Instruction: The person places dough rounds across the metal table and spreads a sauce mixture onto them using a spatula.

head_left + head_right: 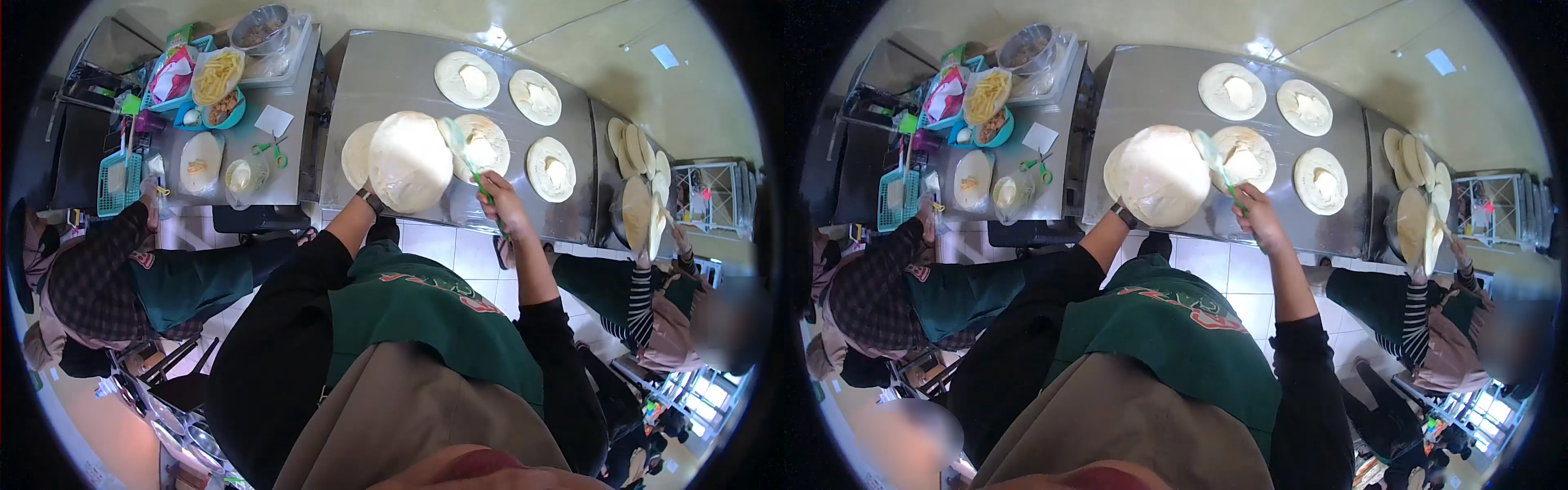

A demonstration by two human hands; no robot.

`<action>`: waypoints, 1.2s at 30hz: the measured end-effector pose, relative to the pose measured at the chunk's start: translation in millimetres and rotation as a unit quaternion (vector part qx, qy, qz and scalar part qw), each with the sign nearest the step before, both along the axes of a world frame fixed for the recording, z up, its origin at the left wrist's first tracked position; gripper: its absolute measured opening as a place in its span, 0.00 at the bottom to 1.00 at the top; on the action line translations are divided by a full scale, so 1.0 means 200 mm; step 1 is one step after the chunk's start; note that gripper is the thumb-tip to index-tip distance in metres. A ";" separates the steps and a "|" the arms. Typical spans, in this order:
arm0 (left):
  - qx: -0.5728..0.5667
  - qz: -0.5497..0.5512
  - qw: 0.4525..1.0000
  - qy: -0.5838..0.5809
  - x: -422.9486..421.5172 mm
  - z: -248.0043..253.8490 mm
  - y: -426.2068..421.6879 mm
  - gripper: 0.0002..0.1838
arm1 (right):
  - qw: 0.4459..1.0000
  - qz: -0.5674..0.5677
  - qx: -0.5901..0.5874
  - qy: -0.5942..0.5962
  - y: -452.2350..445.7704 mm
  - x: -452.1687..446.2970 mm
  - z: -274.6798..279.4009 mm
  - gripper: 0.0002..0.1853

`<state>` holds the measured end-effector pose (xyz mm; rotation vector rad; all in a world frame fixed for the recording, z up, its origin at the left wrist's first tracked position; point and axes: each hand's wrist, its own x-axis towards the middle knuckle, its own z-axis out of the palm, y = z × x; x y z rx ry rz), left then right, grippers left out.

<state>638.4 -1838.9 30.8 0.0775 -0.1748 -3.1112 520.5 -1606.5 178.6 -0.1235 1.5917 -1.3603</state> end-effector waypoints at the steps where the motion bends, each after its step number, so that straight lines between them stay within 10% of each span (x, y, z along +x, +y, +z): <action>1: -0.002 -0.005 1.000 0.001 -0.06 0.00 0.05 0.38 | 1.000 -0.004 0.000 0.001 -0.05 0.01 -0.04 0.11; 3: -0.003 -0.014 1.000 0.003 -0.07 0.01 0.07 0.38 | 0.920 0.040 0.007 0.391 -0.15 0.04 -0.12 0.09; 6: -0.153 -0.023 0.983 -0.098 -0.06 0.02 0.12 0.35 | 0.847 0.112 0.046 0.518 -0.20 0.20 0.02 0.08; 18: -0.058 -0.009 0.996 -0.074 0.11 0.07 0.08 0.37 | 0.572 0.189 0.172 0.780 0.32 0.16 0.31 0.12; 26: 0.029 -0.024 0.999 -0.024 0.11 0.21 0.18 0.38 | 0.558 0.192 0.028 0.807 -0.11 0.39 0.37 0.21; 36: -0.040 0.011 0.999 0.029 0.09 0.33 0.27 0.33 | 0.439 0.174 0.275 0.837 -0.24 0.11 0.56 0.11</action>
